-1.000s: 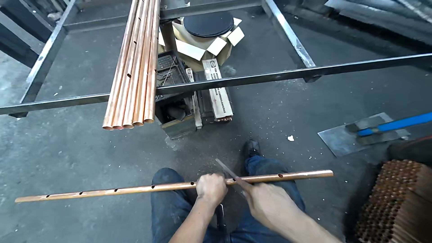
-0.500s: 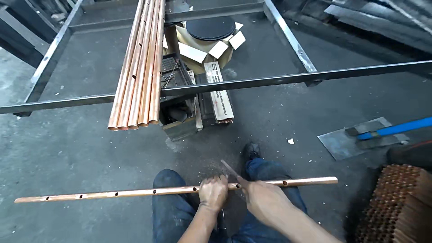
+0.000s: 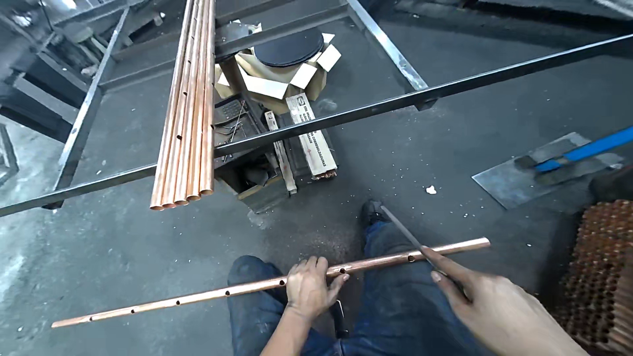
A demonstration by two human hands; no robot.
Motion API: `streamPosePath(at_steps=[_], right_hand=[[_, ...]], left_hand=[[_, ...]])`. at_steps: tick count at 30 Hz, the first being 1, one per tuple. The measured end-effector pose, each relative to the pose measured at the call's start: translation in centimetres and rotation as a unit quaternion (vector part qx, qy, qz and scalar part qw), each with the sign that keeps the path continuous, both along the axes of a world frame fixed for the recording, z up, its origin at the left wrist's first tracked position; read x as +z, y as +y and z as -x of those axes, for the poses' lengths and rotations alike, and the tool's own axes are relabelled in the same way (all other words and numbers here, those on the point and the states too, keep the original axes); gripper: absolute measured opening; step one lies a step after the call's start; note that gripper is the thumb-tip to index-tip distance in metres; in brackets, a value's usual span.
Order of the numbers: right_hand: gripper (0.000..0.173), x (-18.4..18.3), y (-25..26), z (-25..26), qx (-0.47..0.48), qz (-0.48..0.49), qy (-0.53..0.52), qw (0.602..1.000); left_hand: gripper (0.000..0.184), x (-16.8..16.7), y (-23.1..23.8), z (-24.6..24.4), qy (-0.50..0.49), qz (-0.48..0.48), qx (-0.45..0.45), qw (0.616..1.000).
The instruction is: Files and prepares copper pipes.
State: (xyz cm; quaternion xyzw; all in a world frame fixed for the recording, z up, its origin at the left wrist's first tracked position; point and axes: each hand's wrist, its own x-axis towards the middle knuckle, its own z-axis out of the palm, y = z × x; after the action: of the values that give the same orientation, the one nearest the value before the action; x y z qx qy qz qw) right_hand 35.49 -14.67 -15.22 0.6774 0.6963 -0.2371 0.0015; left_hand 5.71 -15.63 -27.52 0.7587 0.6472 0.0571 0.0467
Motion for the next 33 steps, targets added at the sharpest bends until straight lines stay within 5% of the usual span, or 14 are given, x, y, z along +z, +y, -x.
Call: streamPosePath(at_steps=[4, 8, 14, 19, 22, 25, 33], right_hand=[[0.048, -1.2, 0.3, -0.1, 0.024, -0.059, -0.004, 0.998], [0.051, -1.5, -0.6, -0.4, 0.061, -0.040, -0.039, 0.997], [0.053, -2.9, -2.2, 1.5, 0.121, 0.025, -0.035, 0.992], [0.054, -3.4, -2.0, 1.2, 0.101, 0.033, -0.032, 0.994], [0.054, -3.1, -2.2, 1.5, 0.097, 0.035, -0.034, 0.994], [0.052, -2.1, -2.4, 1.9, 0.116, 0.079, -0.015, 0.990], [0.048, 1.6, -4.5, 1.6, 0.213, 0.079, -0.012, 0.974]], left_hand=[[0.073, 1.4, 0.3, 0.1, 0.005, 0.084, 0.002, 0.996], [0.081, 3.9, 0.8, 2.8, 0.036, 0.272, 0.013, 0.961], [0.081, 3.9, 0.3, 9.1, 0.070, 0.289, -0.040, 0.954], [0.083, 5.6, 3.7, 1.0, -0.041, 0.342, -0.052, 0.937], [0.068, 6.1, 5.7, -3.6, -0.011, 0.439, -0.008, 0.898], [0.048, 6.3, 6.1, -3.0, 0.030, 0.505, 0.021, 0.863], [0.040, 6.0, 7.1, -2.0, 0.020, 0.555, 0.035, 0.831]])
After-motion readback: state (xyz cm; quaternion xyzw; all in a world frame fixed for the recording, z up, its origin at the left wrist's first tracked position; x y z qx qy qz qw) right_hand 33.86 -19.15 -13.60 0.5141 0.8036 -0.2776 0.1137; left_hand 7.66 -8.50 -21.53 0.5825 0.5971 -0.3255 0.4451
